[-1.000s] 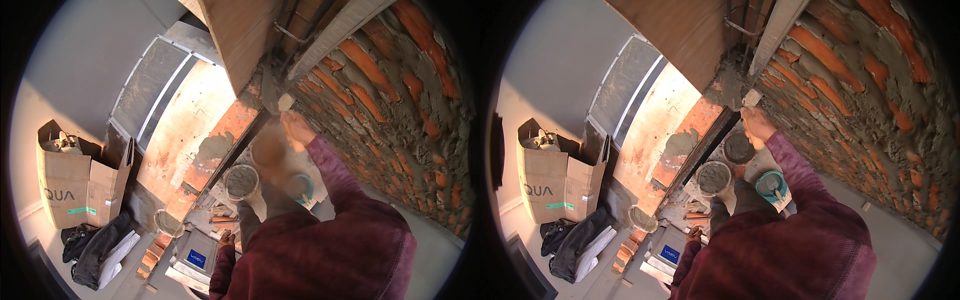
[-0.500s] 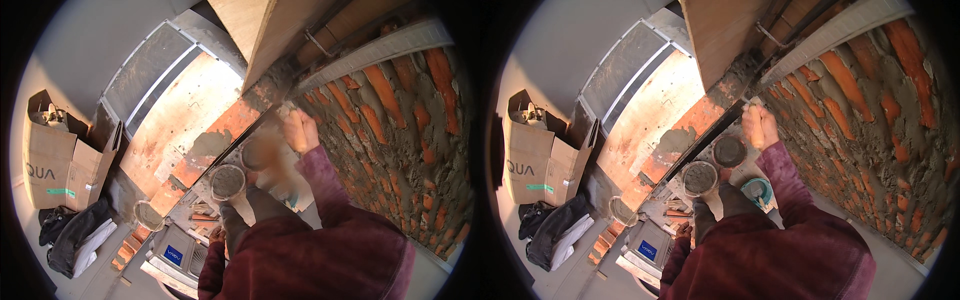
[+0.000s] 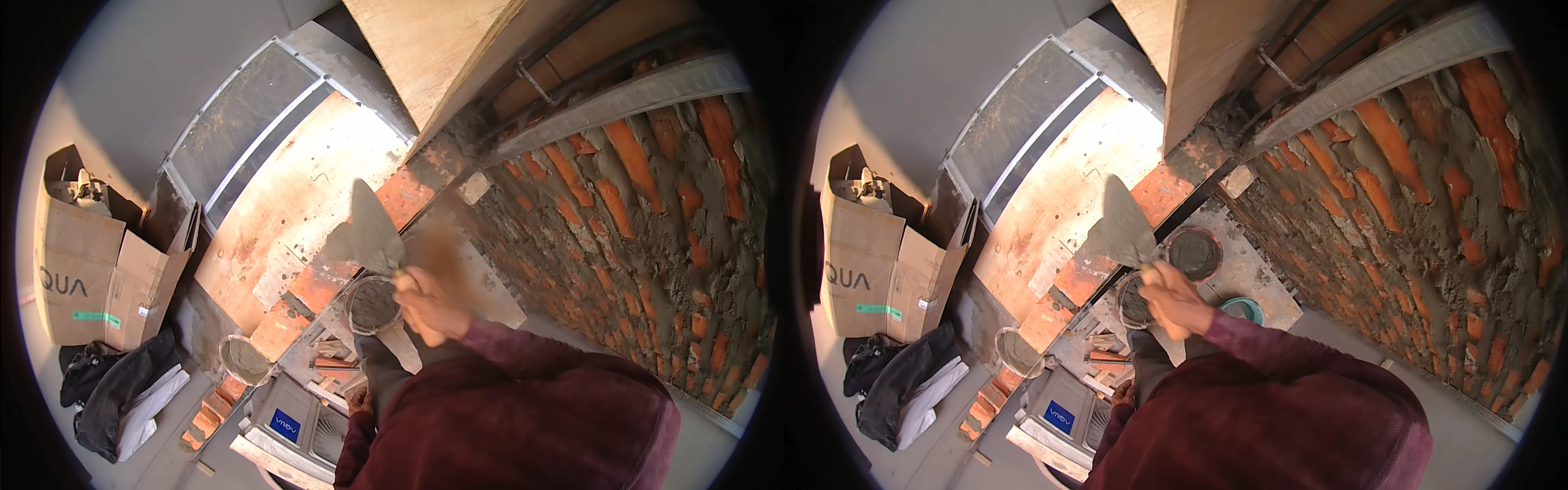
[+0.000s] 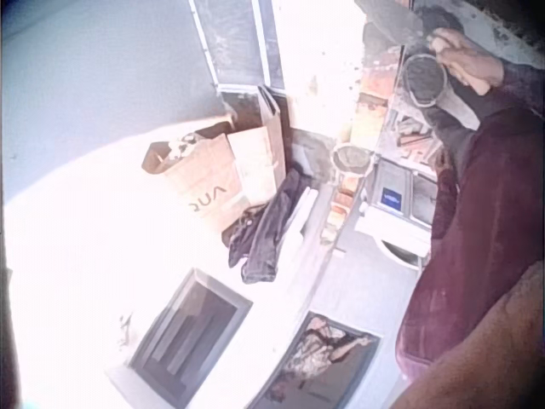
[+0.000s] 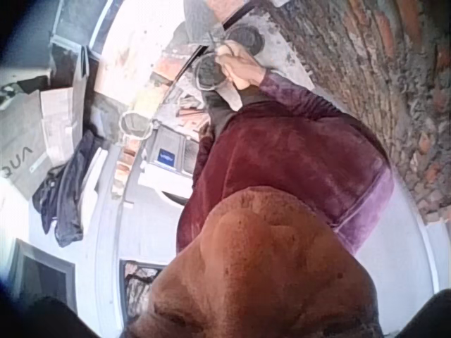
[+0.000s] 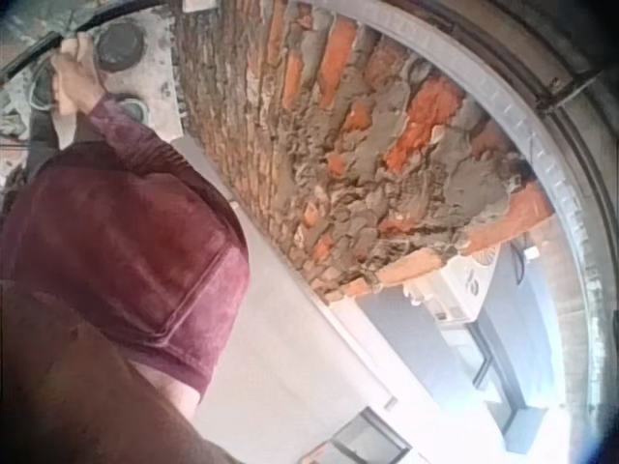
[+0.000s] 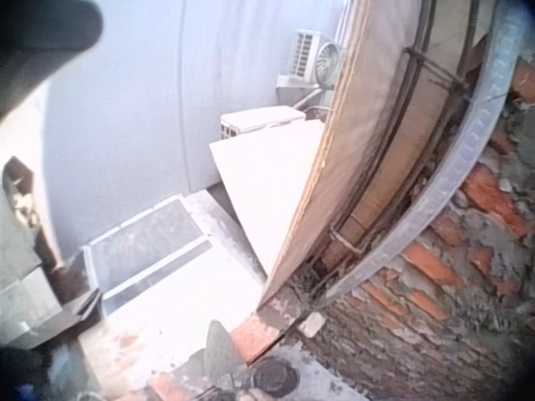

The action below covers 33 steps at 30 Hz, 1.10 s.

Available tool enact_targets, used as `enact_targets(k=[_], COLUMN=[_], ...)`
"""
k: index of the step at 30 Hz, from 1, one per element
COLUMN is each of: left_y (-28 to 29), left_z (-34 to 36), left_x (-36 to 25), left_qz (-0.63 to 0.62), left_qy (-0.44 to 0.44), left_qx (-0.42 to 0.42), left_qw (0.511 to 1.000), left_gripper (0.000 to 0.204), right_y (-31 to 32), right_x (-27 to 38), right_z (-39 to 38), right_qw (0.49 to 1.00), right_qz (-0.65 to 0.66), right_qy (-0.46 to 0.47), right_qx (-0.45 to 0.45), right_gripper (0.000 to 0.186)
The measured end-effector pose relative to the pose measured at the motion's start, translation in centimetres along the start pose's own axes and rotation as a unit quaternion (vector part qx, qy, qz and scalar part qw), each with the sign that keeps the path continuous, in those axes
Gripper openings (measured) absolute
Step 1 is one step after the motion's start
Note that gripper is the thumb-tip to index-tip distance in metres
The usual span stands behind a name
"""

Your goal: The person applies mortar to a brick wall using a trowel and then smooths the mortar on the side of the wall.

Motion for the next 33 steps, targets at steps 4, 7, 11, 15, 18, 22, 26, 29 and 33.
enact_targets(k=[4, 7, 11, 15, 18, 22, 26, 29, 33], left_y=[0.5, -0.8, -4.9, -6.9, -5.1, -4.9, -4.6, -4.6, -4.9], left_z=[4.1, 6.1, 7.6, 9.0, 10.4, 11.3, 11.8, 11.8, 12.1], left_x=[3.8, 2.8, 1.1, 3.0, 2.8, 3.5, 3.2, 3.5, 3.3], left_qz=[0.045, 0.126, 0.29, 0.405, 0.289, 0.277, 0.261, 0.257, 0.264], left_qy=[-0.001, -0.017, -0.088, -0.083, -0.076, -0.107, -0.109, -0.095, -0.084], left_qx=[0.038, 0.095, 0.168, 0.123, 0.018, -0.004, -0.02, -0.022, -0.017], left_qw=[0.998, 0.987, 0.938, 0.902, 0.954, 0.955, 0.959, 0.961, 0.961], left_gripper=[0.044, 0.051, 0.068, 0.076, 0.059, 0.052, 0.052, 0.051, 0.052], right_y=[-8.3, -12.7, -8.0, -3.3, -2.4, 1.0, 2.5, 1.5, -0.7], right_x=[9.2, 15.5, 20.9, 23.8, 23.0, 21.2, 22.8, 21.8, 22.4], right_z=[11.4, 22.2, 32.9, 31.3, 33.5, 35.4, 34.4, 34.5, 34.9], right_qw=[0.854, 0.609, 0.279, 0.084, 0.096, 0.103, 0.268, 0.143, 0.207], right_qz=[-0.444, -0.733, -0.946, -0.994, -0.981, -0.991, -0.959, -0.988, -0.976], right_qy=[0.251, 0.289, 0.153, 0.054, 0.166, 0.048, 0.09, -0.042, 0.059], right_qx=[-0.101, -0.093, 0.066, 0.037, -0.001, 0.077, -0.025, 0.048, -0.04], right_gripper=[0.04, 0.035, 0.031, 0.031, 0.028, 0.019, 0.015, 0.018, 0.018])
Point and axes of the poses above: each hand's wrist, its own z-axis towards the middle knuckle, its own y-axis out of the back of the hand, x = y × z, the point moved 6 cm from there along z, towards the middle knuckle, and after that the axes turned 10 degrees about -x, right-handed, at the moved point
